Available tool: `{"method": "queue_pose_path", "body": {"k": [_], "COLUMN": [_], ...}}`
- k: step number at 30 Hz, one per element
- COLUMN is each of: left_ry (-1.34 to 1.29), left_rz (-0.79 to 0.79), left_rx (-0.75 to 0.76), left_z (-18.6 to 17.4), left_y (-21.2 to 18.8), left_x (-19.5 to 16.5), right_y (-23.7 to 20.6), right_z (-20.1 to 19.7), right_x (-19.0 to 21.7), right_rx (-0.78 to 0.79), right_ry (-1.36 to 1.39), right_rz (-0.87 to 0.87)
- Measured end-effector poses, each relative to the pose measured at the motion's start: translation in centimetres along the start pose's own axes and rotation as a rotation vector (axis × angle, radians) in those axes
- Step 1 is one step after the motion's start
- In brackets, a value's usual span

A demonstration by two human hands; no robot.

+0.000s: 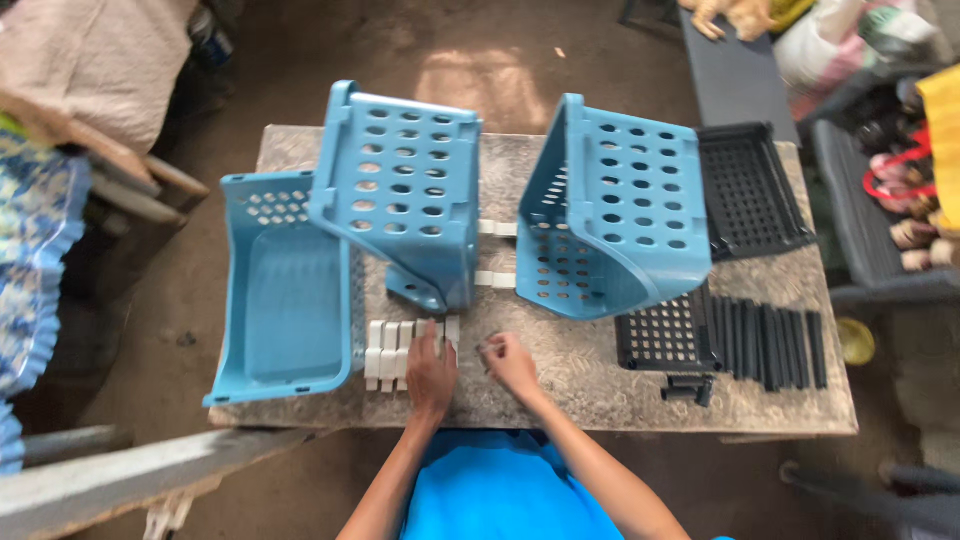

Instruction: The person disassembles a blue plastic storage basket by detaching its white connector clips and separating the basket panels, then begins assembling a black perforated basket by fitting black side panels and connector pieces together on the table.

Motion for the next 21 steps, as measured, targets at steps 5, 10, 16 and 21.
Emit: {"method": "queue_pose_path", "body": {"k": [5, 10, 16, 21], "left_ry": [-0.149, 0.013, -0.154, -0.184], "left_rz": [-0.011, 0.025, -0.107, -0.089], "left_rx": [-0.088, -0.144, -0.033, -0.082], "left_z": [2.3, 4.8, 6.4, 7.1], "left_y": [2.1, 4.6, 5.0, 5.3], "left_x": [-1.1, -1.8, -3.4, -4.8], "right_y": [-2.9, -2.9, 1.1, 2.2], "right_z": [-8.5, -14.8, -17.8, -19.2], "right_x": [-4.1, -4.2, -4.3, -3.5], "right_rx": [-0.588, -0.897, -0.663, -0.845], "right_ry": [0.085, 0.213, -0.231, -0.264], "right_rz": [0.049, -0.163, 0.014, -0.273]}}
Point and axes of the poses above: each hand's wrist, its own y-axis towards the middle knuckle, its own z-axis out of the palm, x = y × z, the point moved 4 cm from there along y, towards the middle knuckle, and after that the axes turned 1 degree about -y, right-handed, at the moved point
